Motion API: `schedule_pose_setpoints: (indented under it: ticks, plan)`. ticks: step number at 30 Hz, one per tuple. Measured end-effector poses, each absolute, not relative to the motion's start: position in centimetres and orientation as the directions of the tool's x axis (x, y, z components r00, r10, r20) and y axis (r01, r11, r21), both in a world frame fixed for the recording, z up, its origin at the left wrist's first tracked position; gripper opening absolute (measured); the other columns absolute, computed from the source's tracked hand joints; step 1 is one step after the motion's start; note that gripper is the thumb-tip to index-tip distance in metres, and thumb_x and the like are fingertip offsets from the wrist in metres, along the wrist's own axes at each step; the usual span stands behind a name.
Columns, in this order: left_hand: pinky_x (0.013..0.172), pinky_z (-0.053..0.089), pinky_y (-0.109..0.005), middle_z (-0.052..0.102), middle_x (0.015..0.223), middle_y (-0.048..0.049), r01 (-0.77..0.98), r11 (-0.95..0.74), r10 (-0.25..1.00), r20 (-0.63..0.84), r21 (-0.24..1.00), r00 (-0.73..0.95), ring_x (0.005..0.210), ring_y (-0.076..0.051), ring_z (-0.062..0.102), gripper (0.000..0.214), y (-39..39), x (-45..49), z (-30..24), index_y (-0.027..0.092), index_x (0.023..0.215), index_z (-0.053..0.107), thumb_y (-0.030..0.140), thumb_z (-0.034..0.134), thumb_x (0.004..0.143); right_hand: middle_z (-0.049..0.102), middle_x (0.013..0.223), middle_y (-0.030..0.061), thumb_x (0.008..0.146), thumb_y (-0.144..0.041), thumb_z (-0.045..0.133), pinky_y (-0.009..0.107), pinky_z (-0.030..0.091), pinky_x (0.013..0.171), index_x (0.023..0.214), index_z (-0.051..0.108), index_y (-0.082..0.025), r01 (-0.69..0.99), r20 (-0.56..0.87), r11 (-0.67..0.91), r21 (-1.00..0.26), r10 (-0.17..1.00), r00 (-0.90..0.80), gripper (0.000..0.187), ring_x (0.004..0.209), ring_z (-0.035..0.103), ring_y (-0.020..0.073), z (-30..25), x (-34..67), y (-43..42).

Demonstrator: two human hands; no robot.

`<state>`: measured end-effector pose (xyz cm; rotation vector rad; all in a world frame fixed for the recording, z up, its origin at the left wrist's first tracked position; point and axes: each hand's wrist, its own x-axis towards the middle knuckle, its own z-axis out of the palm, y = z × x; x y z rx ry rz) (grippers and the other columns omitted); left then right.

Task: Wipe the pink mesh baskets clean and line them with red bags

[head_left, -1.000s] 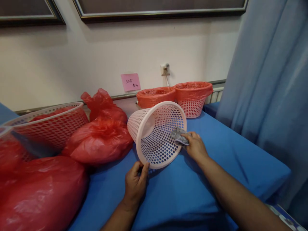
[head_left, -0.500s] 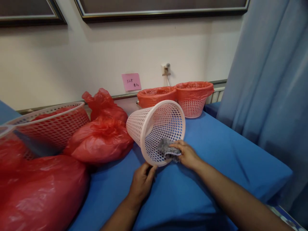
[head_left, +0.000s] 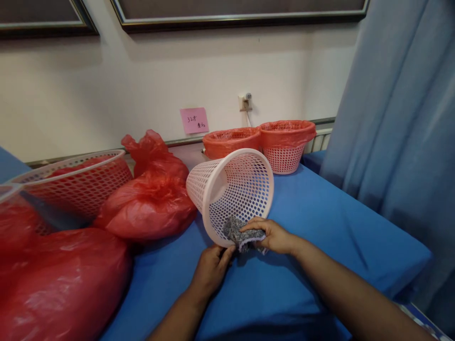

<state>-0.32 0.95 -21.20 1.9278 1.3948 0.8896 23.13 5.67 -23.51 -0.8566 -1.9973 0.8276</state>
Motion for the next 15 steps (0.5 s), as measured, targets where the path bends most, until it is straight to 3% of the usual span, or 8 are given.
schedule_pose_setpoints:
  ticks: [4, 7, 10, 13, 15]
  plan:
    - [0.051, 0.049, -0.023, 0.062, 0.057, 0.0021, 0.501, -0.311, 0.939, 0.343, 0.808, 0.030, 0.049, -0.015, 0.059, 0.036, 0.3, -0.9, -20.4, 0.020, 0.075, 0.062, 0.050, 0.057, 0.093, 0.068, 0.115, 0.0074, 0.077, -0.006, 0.068, 0.044, 0.050, 0.103, 0.123, 0.074, -0.027, 0.545, 0.419, 0.403, -0.735, 0.902, -0.102, 0.051, 0.110, 0.064, 0.0253, -23.3, 25.7, 7.0]
    - [0.049, 0.048, -0.022, 0.058, 0.054, 0.0034, 0.475, -0.327, 0.911, 0.406, 0.817, -0.070, 0.047, -0.013, 0.056, 0.037, 0.1, -1.0, -20.0, 0.020, 0.070, 0.057, 0.049, 0.058, 0.093, 0.065, 0.118, 0.0118, 0.081, -0.009, 0.066, 0.048, 0.048, 0.105, 0.130, 0.070, -0.026, 0.718, 0.427, 0.229, -0.657, 0.898, 0.104, 0.052, 0.113, 0.060, 0.0298, -23.1, 27.3, 7.4]
    - [0.051, 0.051, -0.023, 0.063, 0.057, 0.0018, 0.472, -0.327, 0.926, 0.378, 0.819, -0.013, 0.049, -0.014, 0.059, 0.035, 0.4, -0.7, -20.2, 0.019, 0.073, 0.063, 0.047, 0.059, 0.093, 0.067, 0.115, 0.0091, 0.078, -0.002, 0.064, 0.042, 0.051, 0.102, 0.128, 0.071, -0.026, 0.709, 0.396, 0.309, -0.634, 0.917, -0.045, 0.056, 0.109, 0.063, 0.0255, -23.0, 26.6, 6.8]
    - [0.065, 0.058, -0.027, 0.076, 0.074, -0.0033, 0.496, -0.335, 0.942, 0.270, 0.801, 0.201, 0.068, -0.019, 0.071, 0.029, 1.0, -0.3, -20.7, 0.018, 0.086, 0.074, 0.043, 0.061, 0.091, 0.070, 0.113, 0.0037, 0.075, 0.004, 0.063, 0.033, 0.053, 0.097, 0.124, 0.072, -0.028, 0.473, 0.385, 0.522, -0.710, 0.850, -0.361, 0.059, 0.106, 0.066, 0.0187, -23.2, 24.4, 5.6]
    - [0.069, 0.059, -0.029, 0.078, 0.079, -0.0038, 0.517, -0.351, 0.927, 0.214, 0.780, 0.307, 0.073, -0.021, 0.072, 0.028, 1.3, -0.1, -21.0, 0.019, 0.087, 0.077, 0.041, 0.061, 0.091, 0.071, 0.114, 0.0024, 0.078, 0.000, 0.065, 0.031, 0.054, 0.096, 0.125, 0.071, -0.029, 0.322, 0.405, 0.574, -0.753, 0.789, -0.462, 0.056, 0.105, 0.067, 0.0168, -23.4, 23.3, 5.2]
